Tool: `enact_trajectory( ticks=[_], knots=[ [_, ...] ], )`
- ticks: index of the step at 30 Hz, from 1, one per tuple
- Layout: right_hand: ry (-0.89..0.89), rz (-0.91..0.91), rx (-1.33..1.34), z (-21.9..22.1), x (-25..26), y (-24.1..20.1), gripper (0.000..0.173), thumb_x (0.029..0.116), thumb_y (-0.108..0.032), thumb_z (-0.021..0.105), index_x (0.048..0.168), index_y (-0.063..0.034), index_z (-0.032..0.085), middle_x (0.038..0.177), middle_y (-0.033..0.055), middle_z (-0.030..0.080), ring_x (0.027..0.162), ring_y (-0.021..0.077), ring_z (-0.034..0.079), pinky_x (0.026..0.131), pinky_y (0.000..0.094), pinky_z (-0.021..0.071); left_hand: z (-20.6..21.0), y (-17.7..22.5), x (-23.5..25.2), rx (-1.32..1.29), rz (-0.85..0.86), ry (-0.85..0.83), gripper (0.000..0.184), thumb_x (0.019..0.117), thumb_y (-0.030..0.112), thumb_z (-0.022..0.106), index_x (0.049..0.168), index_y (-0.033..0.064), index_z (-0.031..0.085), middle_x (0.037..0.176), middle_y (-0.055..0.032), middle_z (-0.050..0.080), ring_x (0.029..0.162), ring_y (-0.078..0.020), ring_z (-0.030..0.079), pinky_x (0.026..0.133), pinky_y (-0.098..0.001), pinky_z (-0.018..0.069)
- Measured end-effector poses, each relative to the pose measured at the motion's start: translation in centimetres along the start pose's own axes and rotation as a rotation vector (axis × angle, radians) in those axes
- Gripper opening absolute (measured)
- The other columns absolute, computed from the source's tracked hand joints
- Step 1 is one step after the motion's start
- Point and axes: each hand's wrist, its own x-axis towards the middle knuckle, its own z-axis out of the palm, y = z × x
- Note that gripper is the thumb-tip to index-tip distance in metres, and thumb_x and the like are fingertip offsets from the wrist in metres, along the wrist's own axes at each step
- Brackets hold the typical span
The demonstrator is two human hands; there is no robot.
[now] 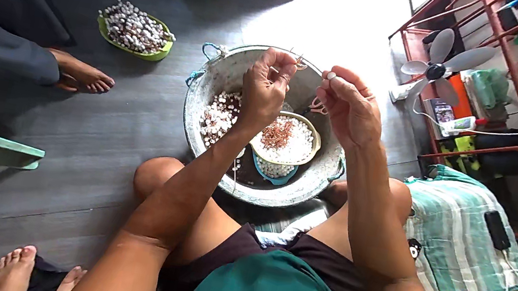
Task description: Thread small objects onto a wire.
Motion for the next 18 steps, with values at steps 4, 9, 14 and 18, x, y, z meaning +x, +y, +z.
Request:
enact_trajectory(
  ticks=[4, 9, 14, 18],
  knots=[
    [-0.018, 0.051, 0.158, 0.8, -0.3, 0.8, 0.024, 0.1031, 0.001, 0.05, 0.121, 0.0024, 0.066, 0.113, 0.016, 0.072, 0.094, 0.0203, 0.073, 0.09, 0.0344, 0.061, -0.4, 0.7, -0.3, -0.047, 0.021, 0.0, 0.009, 0.1014, 0.007, 0.062, 0.109, 0.0022, 0.065, 0.093, -0.0048, 0.069, 0.065, -0.0102, 0.062, 0.058, -0.0256, 0.0552],
    [-0.077, 0.113, 0.218, 0.2, 0.0, 1.3, 0.027, 0.1012, 0.001, 0.049, 0.123, 0.0031, 0.064, 0.117, 0.016, 0.07, 0.097, 0.0198, 0.072, 0.092, 0.0338, 0.0596, -0.9, 1.2, 0.0, -0.045, 0.054, 0.011, 0.01, 0.1019, 0.008, 0.062, 0.109, 0.0018, 0.065, 0.09, -0.0046, 0.068, 0.063, -0.0097, 0.061, 0.057, -0.0249, 0.0539],
    [-0.118, 0.157, 0.167, -1.2, 1.8, 1.2, 0.023, 0.1022, -0.001, 0.055, 0.123, -0.001, 0.067, 0.112, 0.0136, 0.071, 0.094, 0.0191, 0.071, 0.091, 0.0348, 0.06, -0.7, 0.7, 0.3, 0.008, 0.077, 0.036, 0.012, 0.1018, 0.009, 0.062, 0.11, 0.0019, 0.066, 0.093, -0.0051, 0.069, 0.067, -0.0107, 0.063, 0.059, -0.0262, 0.056],
    [-0.106, 0.16, 0.15, -1.7, 3.2, 1.3, 0.023, 0.1003, 0.003, 0.056, 0.119, 0.0036, 0.069, 0.114, 0.0163, 0.072, 0.097, 0.0211, 0.073, 0.093, 0.0361, 0.0605, 0.1, -0.6, 0.2, 0.092, 0.063, 0.049, 0.013, 0.101, 0.01, 0.063, 0.111, 0.0028, 0.066, 0.095, -0.0059, 0.068, 0.07, -0.011, 0.064, 0.061, -0.0265, 0.0567]
  ],
)
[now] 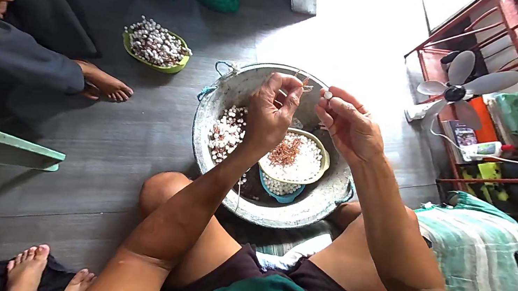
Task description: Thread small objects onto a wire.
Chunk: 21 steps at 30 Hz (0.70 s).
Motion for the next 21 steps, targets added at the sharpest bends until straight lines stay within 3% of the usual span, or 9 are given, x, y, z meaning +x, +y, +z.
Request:
enact_trajectory(
  ticks=[6, 13, 21],
  knots=[
    [0.063, -0.045, 0.041, -2.2, 1.0, 1.6, 0.019, 0.099, 0.001, 0.062, 0.116, 0.003, 0.071, 0.103, 0.0147, 0.074, 0.087, 0.0173, 0.072, 0.086, 0.0335, 0.0617, 1.1, -0.4, -1.0, 0.08, -0.096, -0.085, 0.014, 0.1025, 0.011, 0.062, 0.116, 0.0069, 0.064, 0.088, -0.0062, 0.063, 0.057, -0.011, 0.054, 0.047, -0.0224, 0.0471],
    [0.152, 0.008, 0.074, -5.2, 0.7, 3.1, 0.017, 0.1005, -0.001, 0.061, 0.114, 0.0007, 0.07, 0.108, 0.015, 0.074, 0.088, 0.0184, 0.074, 0.086, 0.033, 0.0625, 2.2, -1.5, -0.7, 0.204, -0.016, -0.135, 0.014, 0.101, 0.009, 0.063, 0.114, 0.0043, 0.068, 0.101, -0.0074, 0.06, 0.072, -0.0089, 0.06, 0.059, -0.0214, 0.0545],
    [0.156, 0.07, 0.11, -5.1, 0.1, 3.3, 0.017, 0.1025, -0.004, 0.059, 0.114, 0.0011, 0.07, 0.106, 0.0145, 0.074, 0.087, 0.0189, 0.074, 0.085, 0.0335, 0.0628, 2.8, -1.5, -1.0, 0.271, 0.054, -0.166, 0.013, 0.1002, 0.005, 0.062, 0.111, 0.0015, 0.069, 0.1, -0.0087, 0.059, 0.072, -0.0077, 0.059, 0.06, -0.0193, 0.0526]
  ],
)
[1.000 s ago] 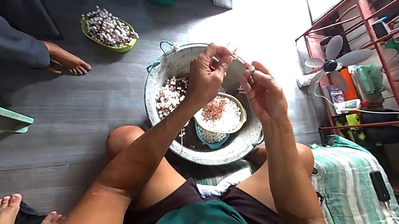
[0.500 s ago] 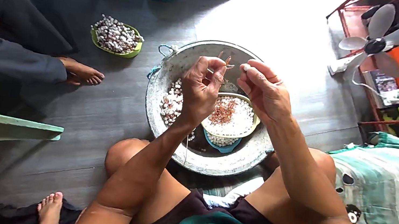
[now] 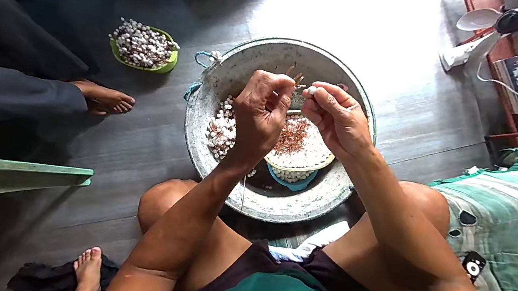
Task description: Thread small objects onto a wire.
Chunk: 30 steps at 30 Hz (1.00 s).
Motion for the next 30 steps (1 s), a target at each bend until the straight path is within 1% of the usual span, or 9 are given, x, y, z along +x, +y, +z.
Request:
enact_trajectory(
  ticks=[3, 6, 14, 17, 23, 26, 30],
  knots=[
    [-0.005, 0.028, 0.027, 0.16, -0.11, 0.07, 0.019, 0.1047, -0.006, 0.056, 0.115, 0.0016, 0.069, 0.105, 0.0149, 0.074, 0.087, 0.0194, 0.074, 0.085, 0.034, 0.0628, -0.07, 0.15, -0.14, 0.001, 0.004, 0.001, 0.013, 0.1002, 0.005, 0.063, 0.111, 0.0014, 0.069, 0.1, -0.0089, 0.06, 0.072, -0.0078, 0.058, 0.06, -0.0195, 0.0525],
    [0.017, 0.045, 0.048, 0.51, -0.22, 0.03, 0.018, 0.1051, -0.007, 0.055, 0.115, 0.0017, 0.068, 0.104, 0.0154, 0.073, 0.086, 0.0193, 0.074, 0.084, 0.0335, 0.0628, -0.16, 0.2, -0.13, -0.006, 0.008, 0.005, 0.013, 0.0997, 0.005, 0.063, 0.11, 0.0009, 0.069, 0.099, -0.0091, 0.059, 0.07, -0.0077, 0.057, 0.058, -0.0189, 0.051],
    [0.051, 0.005, 0.015, 0.69, -0.01, 0.22, 0.014, 0.103, -0.006, 0.059, 0.111, 0.0011, 0.069, 0.103, 0.016, 0.074, 0.086, 0.0197, 0.074, 0.083, 0.0337, 0.063, -0.16, -0.05, -0.08, 0.037, 0.022, -0.008, 0.012, 0.0995, 0.006, 0.064, 0.109, 0.0017, 0.07, 0.098, -0.0085, 0.06, 0.069, -0.0074, 0.055, 0.057, -0.019, 0.0482],
    [0.054, -0.016, 0.003, 0.71, 0.04, 0.2, 0.013, 0.1025, -0.005, 0.06, 0.11, 0.0018, 0.069, 0.102, 0.0161, 0.074, 0.085, 0.0197, 0.074, 0.083, 0.0334, 0.0633, -0.08, -0.13, -0.08, 0.037, 0.025, -0.022, 0.012, 0.0987, 0.005, 0.064, 0.109, 0.0016, 0.071, 0.1, -0.0088, 0.06, 0.07, -0.0077, 0.055, 0.058, -0.0189, 0.0481],
    [0.054, -0.033, -0.046, 0.65, -0.05, 0.19, 0.013, 0.103, -0.005, 0.06, 0.11, 0.0014, 0.068, 0.101, 0.0152, 0.074, 0.085, 0.0191, 0.074, 0.082, 0.0329, 0.0631, 0.07, -0.18, -0.23, 0.043, 0.029, -0.026, 0.012, 0.0987, 0.005, 0.064, 0.109, 0.0019, 0.071, 0.1, -0.0085, 0.061, 0.072, -0.008, 0.056, 0.059, -0.0196, 0.0486],
    [0.045, -0.049, -0.05, 0.67, -0.09, 0.21, 0.013, 0.1021, -0.005, 0.061, 0.111, 0.002, 0.068, 0.102, 0.0155, 0.074, 0.085, 0.0191, 0.074, 0.081, 0.0328, 0.0631, 0.16, -0.21, -0.28, 0.046, 0.03, -0.027, 0.012, 0.0986, 0.005, 0.064, 0.108, 0.002, 0.071, 0.099, -0.0086, 0.06, 0.071, -0.0079, 0.055, 0.059, -0.0192, 0.048],
    [0.026, -0.068, -0.07, 0.65, -0.11, 0.3, 0.013, 0.102, -0.004, 0.061, 0.11, 0.0022, 0.069, 0.102, 0.0155, 0.074, 0.086, 0.0193, 0.074, 0.083, 0.0336, 0.063, 0.21, -0.27, -0.39, 0.07, 0.039, -0.027, 0.012, 0.0988, 0.005, 0.064, 0.108, 0.0022, 0.071, 0.099, -0.0084, 0.06, 0.072, -0.0081, 0.055, 0.059, -0.0194, 0.0476]
  ],
)
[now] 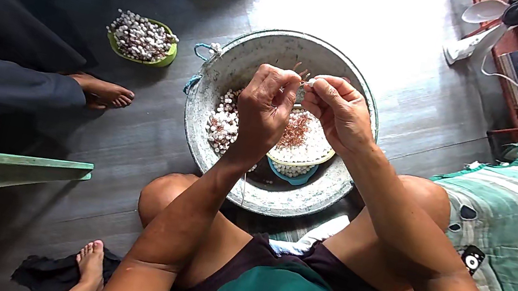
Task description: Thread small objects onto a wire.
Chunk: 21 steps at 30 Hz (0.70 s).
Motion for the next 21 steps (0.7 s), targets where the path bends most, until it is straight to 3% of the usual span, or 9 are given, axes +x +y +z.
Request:
enact_trajectory(
  ticks=[11, 15, 21],
  knots=[
    [0.025, -0.119, -0.123, 0.37, -0.06, 0.17, 0.018, 0.0994, -0.002, 0.065, 0.115, 0.0052, 0.069, 0.098, 0.0143, 0.074, 0.085, 0.0196, 0.074, 0.084, 0.0362, 0.0633, 0.01, 0.03, -0.05, 0.026, 0.004, -0.001, 0.012, 0.0972, 0.005, 0.066, 0.108, 0.0017, 0.071, 0.099, -0.009, 0.061, 0.071, -0.0087, 0.055, 0.058, -0.0199, 0.0478],
    [0.026, -0.154, -0.164, 0.41, -0.11, 0.13, 0.018, 0.0984, -0.001, 0.066, 0.114, 0.0063, 0.069, 0.097, 0.0145, 0.074, 0.085, 0.0205, 0.074, 0.085, 0.0371, 0.0637, 0.02, 0.2, -0.13, -0.008, -0.016, -0.013, 0.011, 0.0963, 0.006, 0.068, 0.106, 0.002, 0.071, 0.098, -0.0089, 0.06, 0.065, -0.0079, 0.053, 0.053, -0.0192, 0.0465],
    [-0.036, -0.231, -0.302, 0.09, -0.27, 0.04, 0.024, 0.0975, 0.001, 0.066, 0.12, 0.009, 0.068, 0.1, 0.0148, 0.075, 0.089, 0.0212, 0.075, 0.088, 0.0376, 0.0634, 0.22, -0.1, 0.22, -0.054, -0.012, 0.011, 0.01, 0.0956, 0.005, 0.069, 0.104, 0.0018, 0.072, 0.097, -0.0082, 0.061, 0.067, -0.0074, 0.056, 0.055, -0.0193, 0.0488]
  ],
)
